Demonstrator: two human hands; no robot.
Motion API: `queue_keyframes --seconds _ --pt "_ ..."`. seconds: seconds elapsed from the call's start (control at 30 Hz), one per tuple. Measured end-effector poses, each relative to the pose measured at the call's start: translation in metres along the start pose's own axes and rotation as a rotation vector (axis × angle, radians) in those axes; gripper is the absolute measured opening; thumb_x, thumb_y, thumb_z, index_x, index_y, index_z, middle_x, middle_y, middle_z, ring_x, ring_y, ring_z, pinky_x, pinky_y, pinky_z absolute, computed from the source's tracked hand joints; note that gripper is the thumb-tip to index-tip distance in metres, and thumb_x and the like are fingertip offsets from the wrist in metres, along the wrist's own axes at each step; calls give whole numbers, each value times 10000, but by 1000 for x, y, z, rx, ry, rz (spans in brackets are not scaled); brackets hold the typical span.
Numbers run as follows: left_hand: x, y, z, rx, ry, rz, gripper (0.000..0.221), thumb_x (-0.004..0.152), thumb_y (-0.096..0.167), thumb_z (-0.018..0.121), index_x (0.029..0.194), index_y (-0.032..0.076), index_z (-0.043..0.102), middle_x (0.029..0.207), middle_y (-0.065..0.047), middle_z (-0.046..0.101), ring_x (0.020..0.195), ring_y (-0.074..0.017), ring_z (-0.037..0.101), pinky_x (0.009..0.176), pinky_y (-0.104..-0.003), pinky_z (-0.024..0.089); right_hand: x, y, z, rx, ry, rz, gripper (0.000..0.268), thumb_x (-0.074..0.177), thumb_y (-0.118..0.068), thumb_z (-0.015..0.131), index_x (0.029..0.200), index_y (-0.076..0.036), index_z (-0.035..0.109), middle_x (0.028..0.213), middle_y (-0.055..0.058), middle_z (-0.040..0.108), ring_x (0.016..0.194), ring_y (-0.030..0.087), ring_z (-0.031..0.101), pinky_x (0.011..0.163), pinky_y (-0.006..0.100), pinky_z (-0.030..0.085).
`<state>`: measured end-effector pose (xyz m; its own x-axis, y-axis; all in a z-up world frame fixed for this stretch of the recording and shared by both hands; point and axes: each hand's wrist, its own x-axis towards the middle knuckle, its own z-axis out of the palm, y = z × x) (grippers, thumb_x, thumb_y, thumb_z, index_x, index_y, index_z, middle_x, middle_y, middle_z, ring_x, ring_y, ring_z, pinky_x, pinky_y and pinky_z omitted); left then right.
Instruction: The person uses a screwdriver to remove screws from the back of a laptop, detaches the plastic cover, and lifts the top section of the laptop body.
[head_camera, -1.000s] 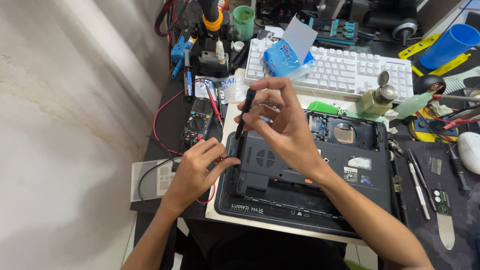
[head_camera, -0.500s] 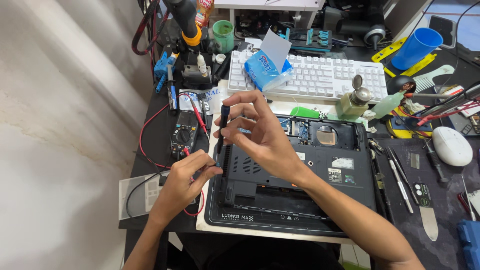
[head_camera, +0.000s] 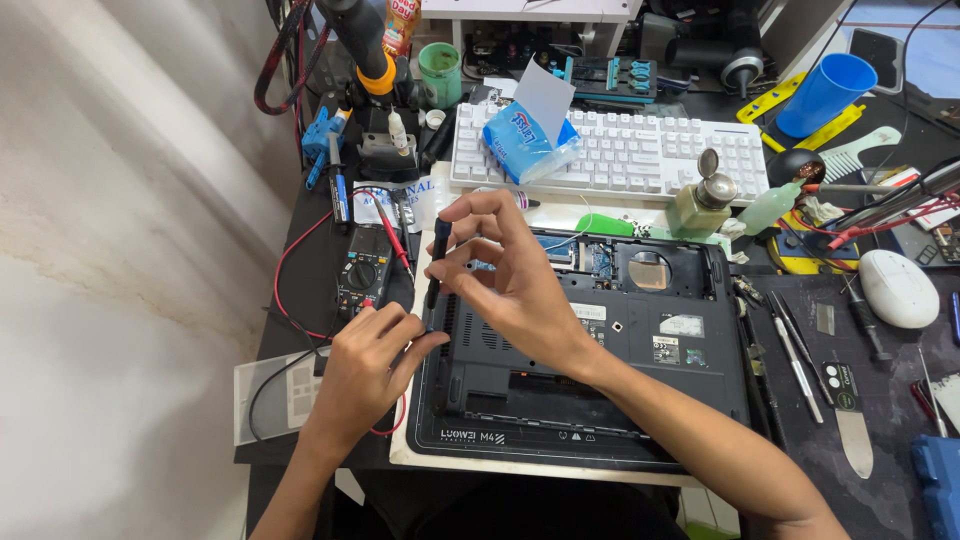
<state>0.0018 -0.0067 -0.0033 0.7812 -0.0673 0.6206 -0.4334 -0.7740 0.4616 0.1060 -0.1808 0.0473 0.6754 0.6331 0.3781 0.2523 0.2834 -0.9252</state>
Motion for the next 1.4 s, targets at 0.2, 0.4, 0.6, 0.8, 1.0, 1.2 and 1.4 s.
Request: queue_keyframes --seconds 0.2,0.4,0.6,0.8,1.0,1.2,1.4 --pt "-1 -1 2 12 1 -15 277 826 210 822 782 23 621 710 -73 532 607 -273 483 572 -398 394 0 -1 3 -55 -12 44 414 966 63 673 1280 -80 445 1118 15 496 1008 83 642 841 255 613" --pt "-1 -3 4 2 -4 -63 344 780 257 849 732 30 595 670 -71 530 577 -266 478 553 -392 389 -4 -3 8 -62 -60 24 418 954 90 672 1285 -72 475 1112 1 486 995 68 615 916 251 613" --pt "-3 -4 1 -325 -62 -338 324 801 232 837 925 9 636 703 -33 612 634 -132 579 609 -285 484 -2 -5 5 -16 -30 11 417 965 90 665 1271 -81 437 1180 21 490 999 82 632 911 259 617" --pt "-3 -12 -4 -554 -156 -392 147 914 122 736 1009 10 753 831 -29 695 737 -88 657 679 -254 520 -1 -5 1 -10 -18 0 424 978 85 672 1274 -81 418 1214 40 477 1018 99 633 866 266 603" --pt "-4 -10 0 -485 -103 -372 116 876 91 763 911 -9 716 796 -31 677 714 -91 650 655 -260 520 -3 -4 3 -17 -31 3 428 970 96 654 1279 -88 421 1200 30 475 1033 105 648 904 277 622" --pt "-3 -6 4 -398 -58 -337 133 885 88 767 871 -12 680 754 -39 652 656 -97 619 628 -264 507 -3 -2 3 -26 -27 2 439 975 92 670 1290 -97 429 1190 26 482 1027 99 652 922 279 629" --pt "-7 -3 10 -444 17 -341 79 941 59 701 911 -12 684 795 -32 671 731 -87 691 686 -251 535 -3 -4 4 -21 3 -5 448 964 75 691 1293 -100 442 1191 25 494 1011 90 644 868 262 598"
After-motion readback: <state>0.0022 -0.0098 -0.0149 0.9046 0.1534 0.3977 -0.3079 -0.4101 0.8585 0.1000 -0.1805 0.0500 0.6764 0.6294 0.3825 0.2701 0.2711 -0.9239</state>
